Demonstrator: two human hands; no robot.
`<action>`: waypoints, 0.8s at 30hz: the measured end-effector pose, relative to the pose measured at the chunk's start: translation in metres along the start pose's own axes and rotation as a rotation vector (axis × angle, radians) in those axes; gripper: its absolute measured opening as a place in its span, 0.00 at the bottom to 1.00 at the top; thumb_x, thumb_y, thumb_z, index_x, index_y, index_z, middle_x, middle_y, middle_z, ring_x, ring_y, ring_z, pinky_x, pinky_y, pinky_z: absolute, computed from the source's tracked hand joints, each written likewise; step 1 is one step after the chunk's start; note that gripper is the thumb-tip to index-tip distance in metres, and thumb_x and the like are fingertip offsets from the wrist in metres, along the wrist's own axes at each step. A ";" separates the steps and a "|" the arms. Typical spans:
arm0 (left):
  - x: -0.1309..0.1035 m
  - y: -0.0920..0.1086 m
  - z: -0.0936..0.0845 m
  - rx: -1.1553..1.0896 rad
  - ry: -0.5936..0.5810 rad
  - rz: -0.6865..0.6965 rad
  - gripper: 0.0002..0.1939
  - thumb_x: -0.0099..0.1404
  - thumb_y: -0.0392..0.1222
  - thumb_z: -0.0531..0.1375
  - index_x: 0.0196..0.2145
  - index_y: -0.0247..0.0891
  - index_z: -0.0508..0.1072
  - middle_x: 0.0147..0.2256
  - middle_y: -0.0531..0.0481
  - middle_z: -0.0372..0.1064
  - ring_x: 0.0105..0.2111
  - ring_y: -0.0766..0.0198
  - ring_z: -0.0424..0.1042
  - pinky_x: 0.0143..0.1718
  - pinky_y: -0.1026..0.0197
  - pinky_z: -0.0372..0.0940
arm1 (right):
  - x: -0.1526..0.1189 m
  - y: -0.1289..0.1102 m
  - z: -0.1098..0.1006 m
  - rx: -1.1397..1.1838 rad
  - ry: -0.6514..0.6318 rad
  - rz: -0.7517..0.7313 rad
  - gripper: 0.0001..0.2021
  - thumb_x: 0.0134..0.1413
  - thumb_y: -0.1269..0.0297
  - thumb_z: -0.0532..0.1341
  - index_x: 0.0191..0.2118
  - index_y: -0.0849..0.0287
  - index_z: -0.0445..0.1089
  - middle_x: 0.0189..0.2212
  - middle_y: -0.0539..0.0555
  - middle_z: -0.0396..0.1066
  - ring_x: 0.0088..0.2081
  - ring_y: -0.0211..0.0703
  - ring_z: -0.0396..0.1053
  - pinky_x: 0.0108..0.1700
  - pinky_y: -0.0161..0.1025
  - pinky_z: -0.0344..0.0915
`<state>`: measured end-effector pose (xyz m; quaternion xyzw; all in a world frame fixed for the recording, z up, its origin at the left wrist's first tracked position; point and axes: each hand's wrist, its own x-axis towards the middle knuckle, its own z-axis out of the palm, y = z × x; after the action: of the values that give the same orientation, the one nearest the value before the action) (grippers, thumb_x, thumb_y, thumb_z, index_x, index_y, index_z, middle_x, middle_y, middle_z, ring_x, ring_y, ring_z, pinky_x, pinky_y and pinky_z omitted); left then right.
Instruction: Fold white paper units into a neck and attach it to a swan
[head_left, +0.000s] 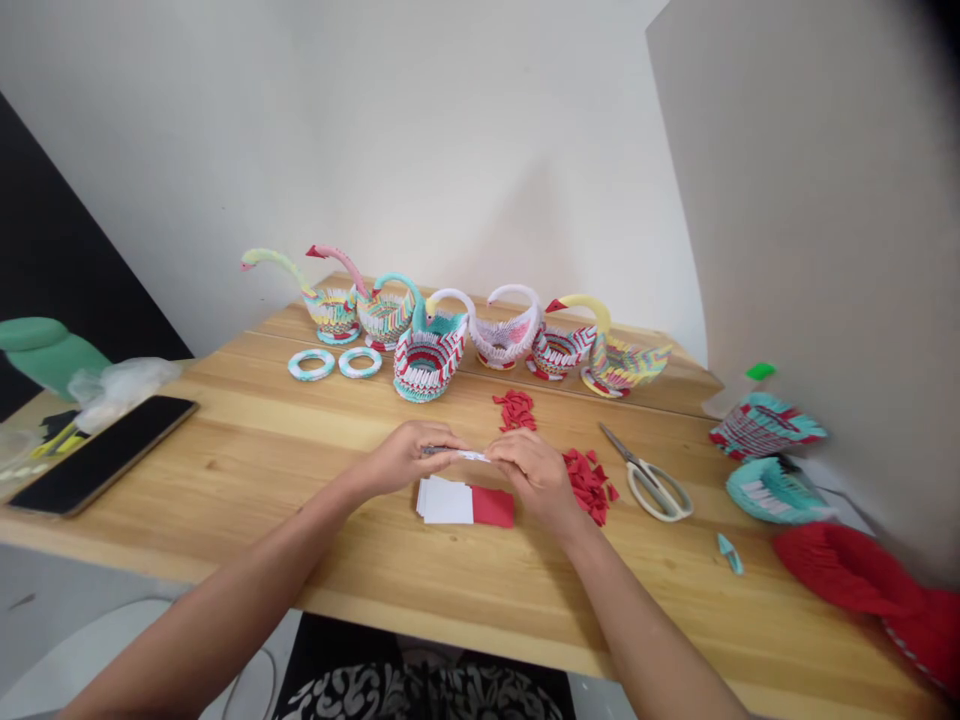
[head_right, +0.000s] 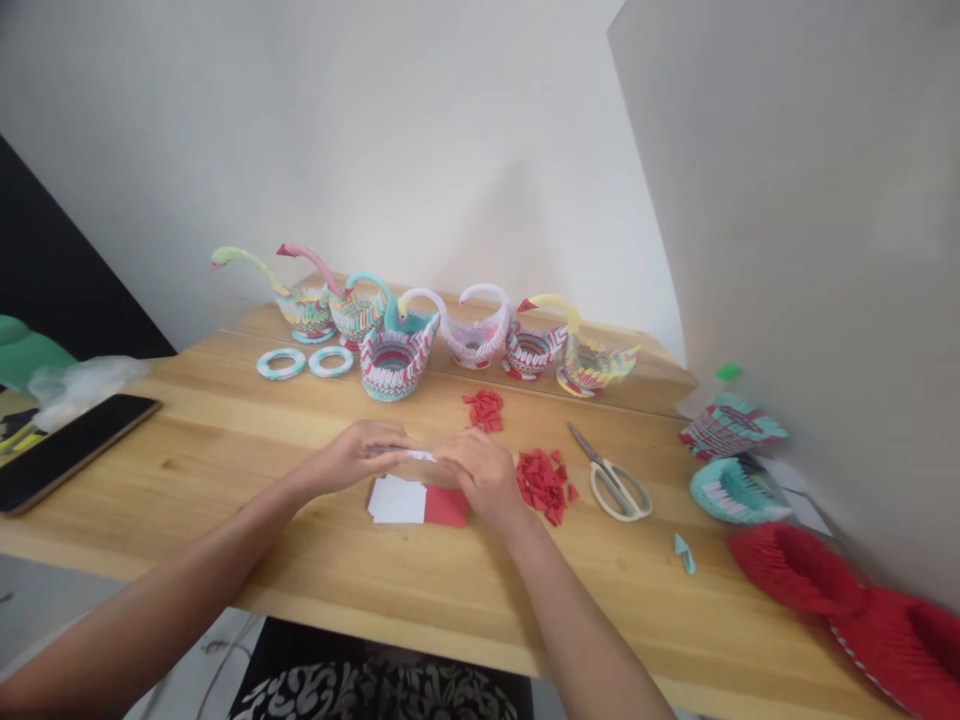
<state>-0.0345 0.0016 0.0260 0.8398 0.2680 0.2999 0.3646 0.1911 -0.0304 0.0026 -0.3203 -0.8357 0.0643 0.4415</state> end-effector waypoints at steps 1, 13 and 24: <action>0.000 0.000 0.000 -0.003 0.006 0.001 0.14 0.66 0.43 0.56 0.41 0.33 0.77 0.34 0.46 0.75 0.31 0.65 0.69 0.33 0.66 0.62 | 0.000 0.000 0.000 -0.006 -0.002 0.011 0.08 0.59 0.72 0.57 0.38 0.54 0.73 0.32 0.52 0.76 0.36 0.43 0.71 0.40 0.43 0.68; 0.000 -0.003 0.001 -0.035 0.013 -0.046 0.13 0.64 0.42 0.57 0.40 0.33 0.78 0.31 0.48 0.74 0.29 0.66 0.68 0.31 0.66 0.62 | 0.001 -0.005 0.002 -0.047 0.012 -0.043 0.10 0.59 0.75 0.56 0.41 0.56 0.72 0.36 0.55 0.77 0.41 0.44 0.71 0.45 0.46 0.67; 0.000 0.000 -0.002 -0.064 0.012 -0.101 0.13 0.63 0.43 0.57 0.40 0.35 0.78 0.29 0.49 0.71 0.28 0.66 0.67 0.27 0.67 0.58 | 0.002 0.000 0.006 0.555 -0.048 0.689 0.09 0.52 0.58 0.64 0.37 0.56 0.74 0.31 0.52 0.75 0.34 0.42 0.72 0.39 0.40 0.67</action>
<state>-0.0356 0.0023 0.0272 0.8113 0.3025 0.2946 0.4044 0.1854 -0.0288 0.0001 -0.4479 -0.6415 0.4369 0.4439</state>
